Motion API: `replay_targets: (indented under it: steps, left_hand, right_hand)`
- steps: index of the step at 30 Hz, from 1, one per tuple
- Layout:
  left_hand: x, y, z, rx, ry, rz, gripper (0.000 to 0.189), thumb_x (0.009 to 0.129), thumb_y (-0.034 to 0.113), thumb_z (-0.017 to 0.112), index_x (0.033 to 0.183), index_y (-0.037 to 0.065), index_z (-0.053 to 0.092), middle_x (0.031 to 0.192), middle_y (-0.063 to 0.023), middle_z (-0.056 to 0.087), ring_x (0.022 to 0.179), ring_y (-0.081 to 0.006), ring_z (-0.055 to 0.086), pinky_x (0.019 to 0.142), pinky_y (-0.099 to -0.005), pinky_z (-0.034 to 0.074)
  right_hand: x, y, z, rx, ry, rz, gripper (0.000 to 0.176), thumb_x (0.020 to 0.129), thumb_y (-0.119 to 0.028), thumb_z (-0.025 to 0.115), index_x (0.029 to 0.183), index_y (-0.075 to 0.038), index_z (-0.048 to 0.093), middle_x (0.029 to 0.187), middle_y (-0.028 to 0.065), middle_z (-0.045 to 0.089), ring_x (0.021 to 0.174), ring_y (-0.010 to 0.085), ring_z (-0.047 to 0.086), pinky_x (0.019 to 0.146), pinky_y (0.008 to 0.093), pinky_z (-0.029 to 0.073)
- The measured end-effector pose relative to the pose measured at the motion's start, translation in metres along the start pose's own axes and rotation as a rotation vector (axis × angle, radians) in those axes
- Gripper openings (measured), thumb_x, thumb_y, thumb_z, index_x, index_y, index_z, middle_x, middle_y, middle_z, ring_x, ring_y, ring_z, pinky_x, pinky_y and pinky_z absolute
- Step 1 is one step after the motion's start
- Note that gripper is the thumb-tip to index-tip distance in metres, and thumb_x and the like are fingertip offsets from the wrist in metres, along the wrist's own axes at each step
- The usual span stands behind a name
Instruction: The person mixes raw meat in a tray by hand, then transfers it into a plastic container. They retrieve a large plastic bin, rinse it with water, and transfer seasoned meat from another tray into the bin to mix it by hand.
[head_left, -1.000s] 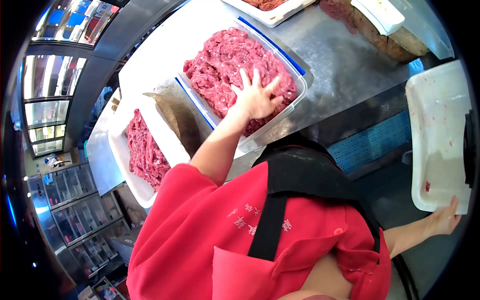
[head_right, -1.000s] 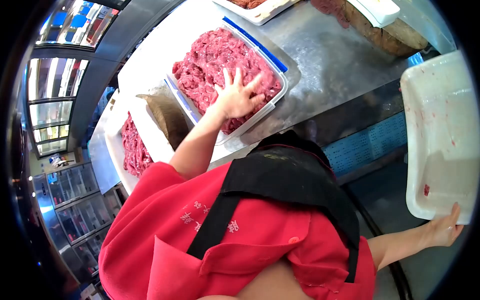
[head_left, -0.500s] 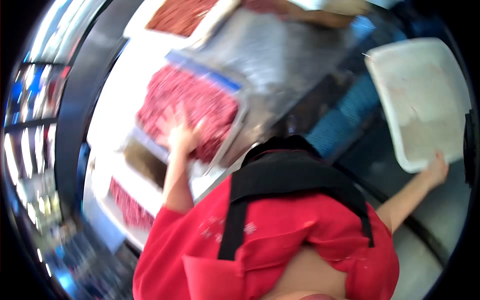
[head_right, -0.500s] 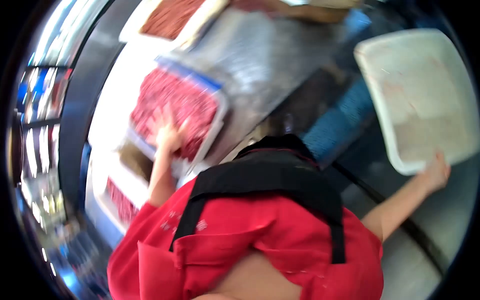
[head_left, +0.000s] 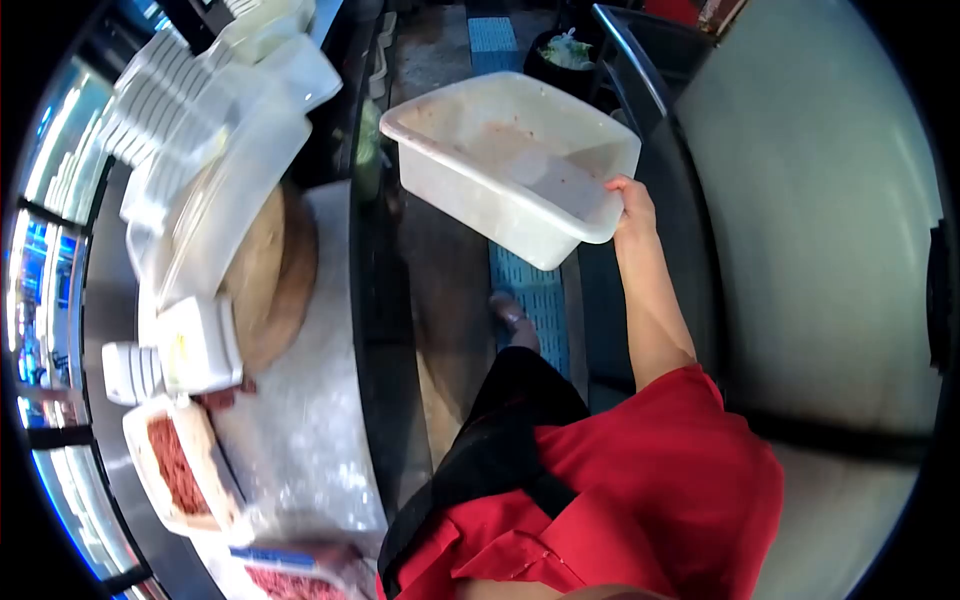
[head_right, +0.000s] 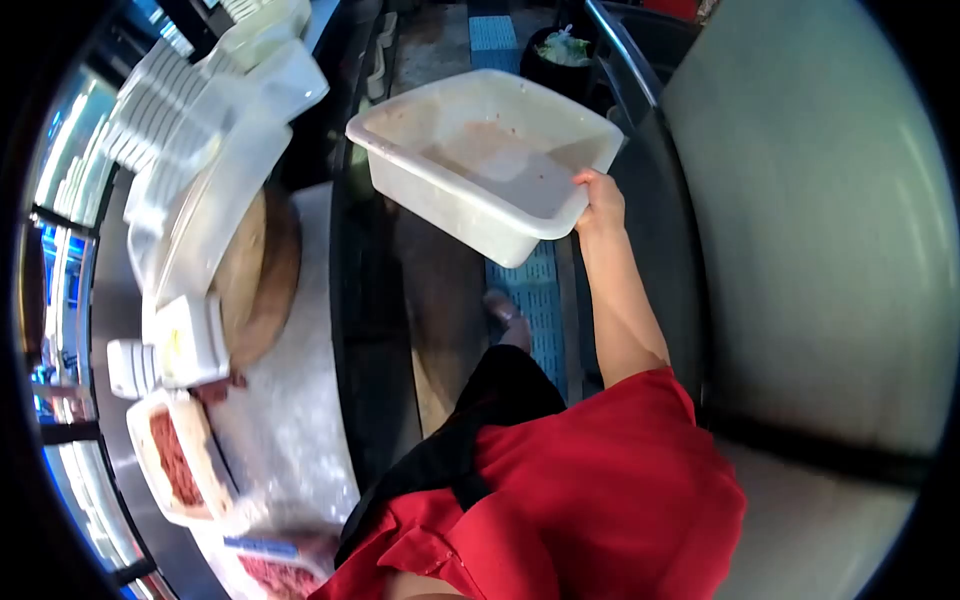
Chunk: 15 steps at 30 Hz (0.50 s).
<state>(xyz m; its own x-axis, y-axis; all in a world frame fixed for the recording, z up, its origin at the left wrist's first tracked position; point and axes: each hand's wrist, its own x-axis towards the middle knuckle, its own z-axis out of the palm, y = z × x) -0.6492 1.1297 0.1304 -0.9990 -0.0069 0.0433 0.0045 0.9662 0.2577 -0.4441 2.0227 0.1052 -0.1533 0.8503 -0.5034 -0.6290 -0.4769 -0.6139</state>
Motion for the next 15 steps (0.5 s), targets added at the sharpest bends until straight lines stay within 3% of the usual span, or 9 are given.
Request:
replay_targets:
  steps: [4,6,7,8,9,10,12,13,15]
  left_hand:
    - [0.037,0.130,-0.008,-0.280,0.057,-0.027,0.050,0.091,0.036,0.051,0.125,-0.001,0.051,0.137,-0.0194,0.042,0.124,-0.0317,0.043,0.104,-0.0457,0.035]
    - [0.097,0.180,-0.014,-0.711,-0.322,0.728,0.050,0.091,0.035,0.051,0.124,-0.002,0.051,0.137,-0.0185,0.043,0.124,-0.0303,0.043,0.104,-0.0449,0.035]
    - [0.075,0.232,0.011,-0.861,-0.035,0.192,0.047,0.093,0.032,0.044,0.127,0.000,0.049,0.129,-0.0156,0.049,0.114,-0.0272,0.049,0.101,-0.0413,0.038]
    - [0.038,0.388,0.021,-1.128,0.334,-0.305,0.044,0.096,0.029,0.037,0.130,0.002,0.046,0.121,-0.0126,0.054,0.104,-0.0242,0.056,0.097,-0.0377,0.042]
    - [0.052,0.390,0.030,-1.012,0.557,-0.561,0.041,0.093,0.030,0.046,0.124,0.003,0.052,0.104,-0.0092,0.058,0.088,-0.0205,0.056,0.086,-0.0339,0.045]
    - [0.049,0.373,0.030,-0.635,0.460,-0.345,0.040,0.091,0.028,0.053,0.122,0.003,0.054,0.100,-0.0063,0.060,0.084,-0.0181,0.055,0.081,-0.0320,0.045]
    - [0.045,0.352,0.024,-0.662,0.375,-0.515,0.034,0.086,0.025,0.063,0.111,0.002,0.062,0.085,-0.0048,0.064,0.076,-0.0151,0.058,0.071,-0.0305,0.047]
    - [0.041,0.359,0.025,-0.355,0.612,-0.497,0.035,0.084,0.027,0.066,0.106,0.000,0.065,0.084,-0.0071,0.067,0.074,-0.0148,0.061,0.071,-0.0300,0.048]
    - [0.026,0.352,0.033,-0.173,0.653,-0.672,0.038,0.081,0.031,0.070,0.103,0.001,0.067,0.078,-0.0083,0.068,0.070,-0.0159,0.062,0.069,-0.0300,0.049]
  right_hand:
    - [0.177,-0.065,0.048,0.048,-0.132,-0.139,0.024,0.070,0.005,0.053,0.093,0.002,0.051,0.093,0.0155,0.054,0.088,0.0325,0.057,0.075,0.0413,0.051]
    - [0.180,-0.112,0.106,0.007,-0.007,-0.412,0.022,0.075,-0.010,0.057,0.094,0.001,0.057,0.100,0.0161,0.059,0.097,0.0341,0.056,0.086,0.0467,0.047]
    - [0.198,-0.147,0.121,-0.026,0.084,-0.327,0.024,0.077,-0.011,0.058,0.099,-0.002,0.058,0.103,0.0163,0.059,0.099,0.0342,0.055,0.087,0.0474,0.046]
    - [0.272,-0.190,0.068,-0.627,-0.183,-0.570,0.026,0.084,-0.020,0.054,0.105,-0.007,0.059,0.110,0.0163,0.058,0.102,0.0328,0.054,0.091,0.0474,0.043]
    - [0.321,-0.231,0.073,-0.774,-0.268,-0.605,0.027,0.084,-0.021,0.053,0.107,-0.007,0.058,0.110,0.0168,0.057,0.102,0.0328,0.054,0.088,0.0481,0.043]
    - [0.350,-0.268,0.068,-0.789,-0.282,-0.560,0.028,0.085,-0.021,0.052,0.108,-0.007,0.057,0.110,0.0172,0.057,0.101,0.0328,0.054,0.086,0.0487,0.043]
    - [0.428,-0.334,0.051,-0.626,-0.119,-0.422,0.030,0.087,-0.022,0.049,0.111,-0.007,0.056,0.110,0.0180,0.056,0.101,0.0328,0.053,0.082,0.0500,0.043]
    - [0.454,-0.348,0.055,-0.445,0.080,-0.418,0.031,0.087,-0.023,0.047,0.113,-0.006,0.055,0.109,0.0185,0.056,0.100,0.0327,0.053,0.080,0.0507,0.044]
    - [0.477,-0.360,0.037,-0.198,0.472,-0.569,0.033,0.089,-0.023,0.044,0.115,-0.006,0.053,0.109,0.0193,0.055,0.100,0.0327,0.053,0.076,0.0520,0.044]
